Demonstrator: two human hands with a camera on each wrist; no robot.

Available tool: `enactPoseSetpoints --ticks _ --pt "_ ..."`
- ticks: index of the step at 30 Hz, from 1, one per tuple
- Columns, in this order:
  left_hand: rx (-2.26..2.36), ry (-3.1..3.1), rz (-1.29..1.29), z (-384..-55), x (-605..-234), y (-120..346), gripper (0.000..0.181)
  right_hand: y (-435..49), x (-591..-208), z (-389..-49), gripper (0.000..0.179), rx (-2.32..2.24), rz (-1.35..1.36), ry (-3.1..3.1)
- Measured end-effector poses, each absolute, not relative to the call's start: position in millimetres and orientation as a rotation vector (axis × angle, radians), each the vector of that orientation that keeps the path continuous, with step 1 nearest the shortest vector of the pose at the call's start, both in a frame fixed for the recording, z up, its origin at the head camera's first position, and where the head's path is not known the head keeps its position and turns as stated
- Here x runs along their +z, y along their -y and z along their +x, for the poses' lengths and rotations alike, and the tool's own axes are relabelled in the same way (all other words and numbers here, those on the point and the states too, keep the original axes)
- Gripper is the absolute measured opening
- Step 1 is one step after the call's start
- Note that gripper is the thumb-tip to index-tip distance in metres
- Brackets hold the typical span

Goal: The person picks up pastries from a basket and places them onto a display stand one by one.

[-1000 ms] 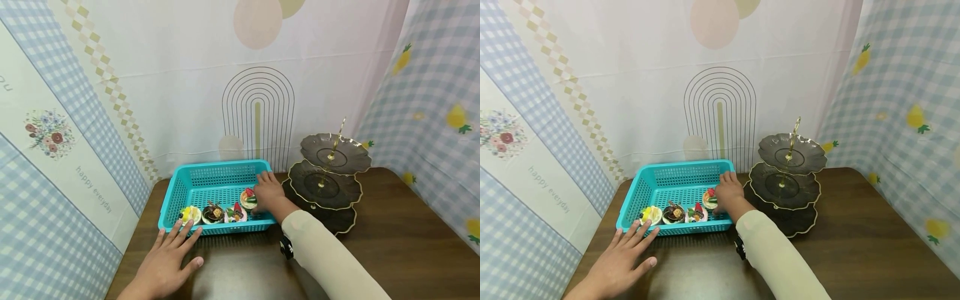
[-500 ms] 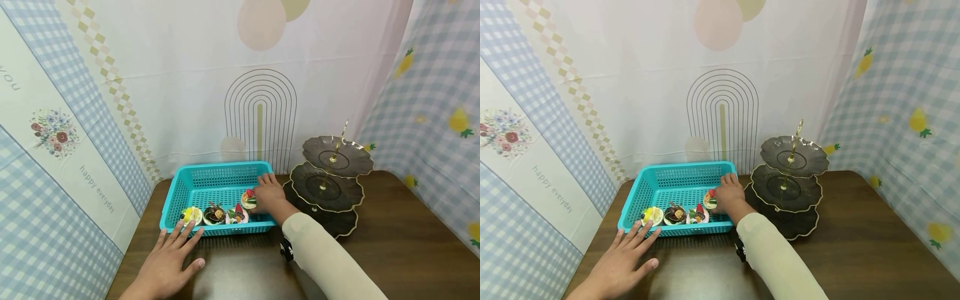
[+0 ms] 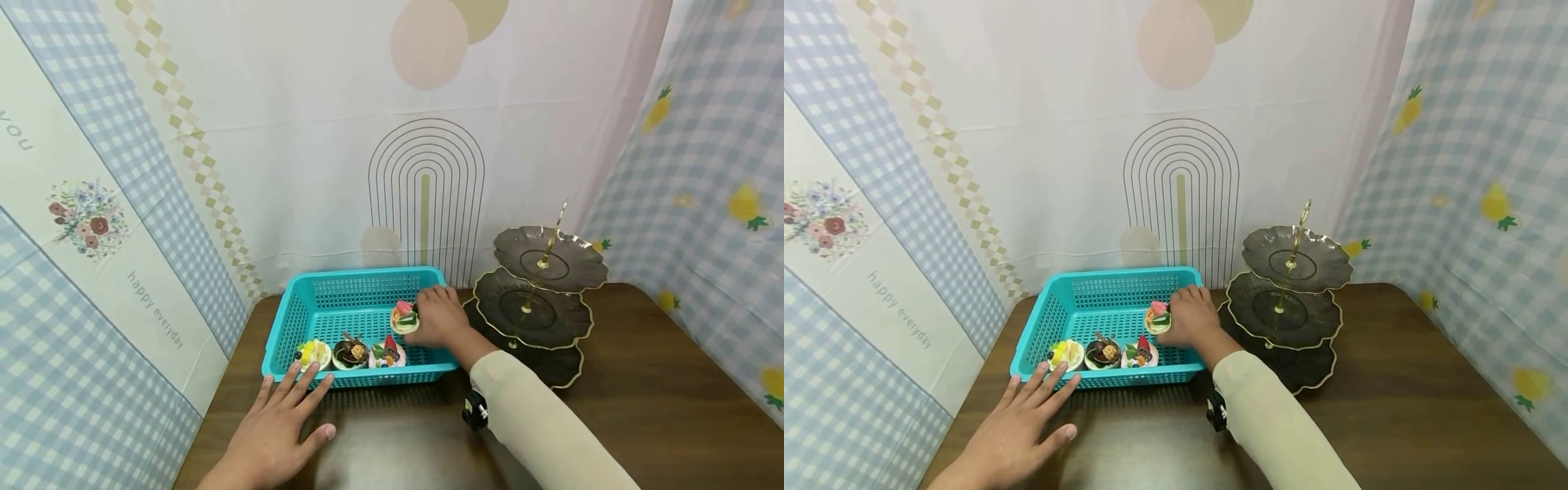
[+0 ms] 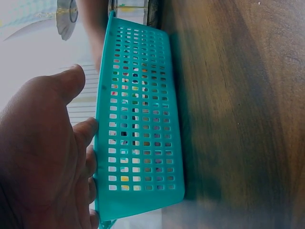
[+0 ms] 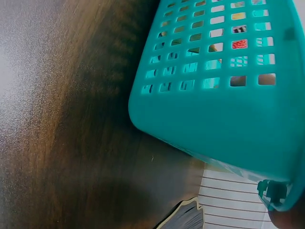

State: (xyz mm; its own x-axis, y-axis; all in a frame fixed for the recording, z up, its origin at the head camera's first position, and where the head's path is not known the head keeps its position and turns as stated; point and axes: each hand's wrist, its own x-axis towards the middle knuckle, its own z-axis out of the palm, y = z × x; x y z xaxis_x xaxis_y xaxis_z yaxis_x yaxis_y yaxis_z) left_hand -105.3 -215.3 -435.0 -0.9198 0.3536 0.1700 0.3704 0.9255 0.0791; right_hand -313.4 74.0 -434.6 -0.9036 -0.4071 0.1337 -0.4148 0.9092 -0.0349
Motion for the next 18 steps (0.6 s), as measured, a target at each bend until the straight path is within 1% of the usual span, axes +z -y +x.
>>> enactPoseSetpoints --ticks 2,4,7,13,18 --pt "-0.165 2.930 -0.553 -105 -435 215 0.067 -75 -435 -312 0.069 0.207 0.624 2.923" --pt "-0.163 2.924 -0.554 -105 -436 215 0.068 -75 -434 -311 0.063 0.324 0.606 2.904" --pt "-0.155 2.913 -0.555 -105 -436 215 0.068 -76 -432 -309 0.065 0.445 0.581 2.875" --pt "-0.158 2.894 -0.562 -105 -437 216 0.068 -77 -425 -304 0.077 0.735 0.542 2.843" --pt "-0.164 2.887 -0.566 -105 -437 216 0.068 -77 -415 -297 0.077 1.068 0.532 2.783"
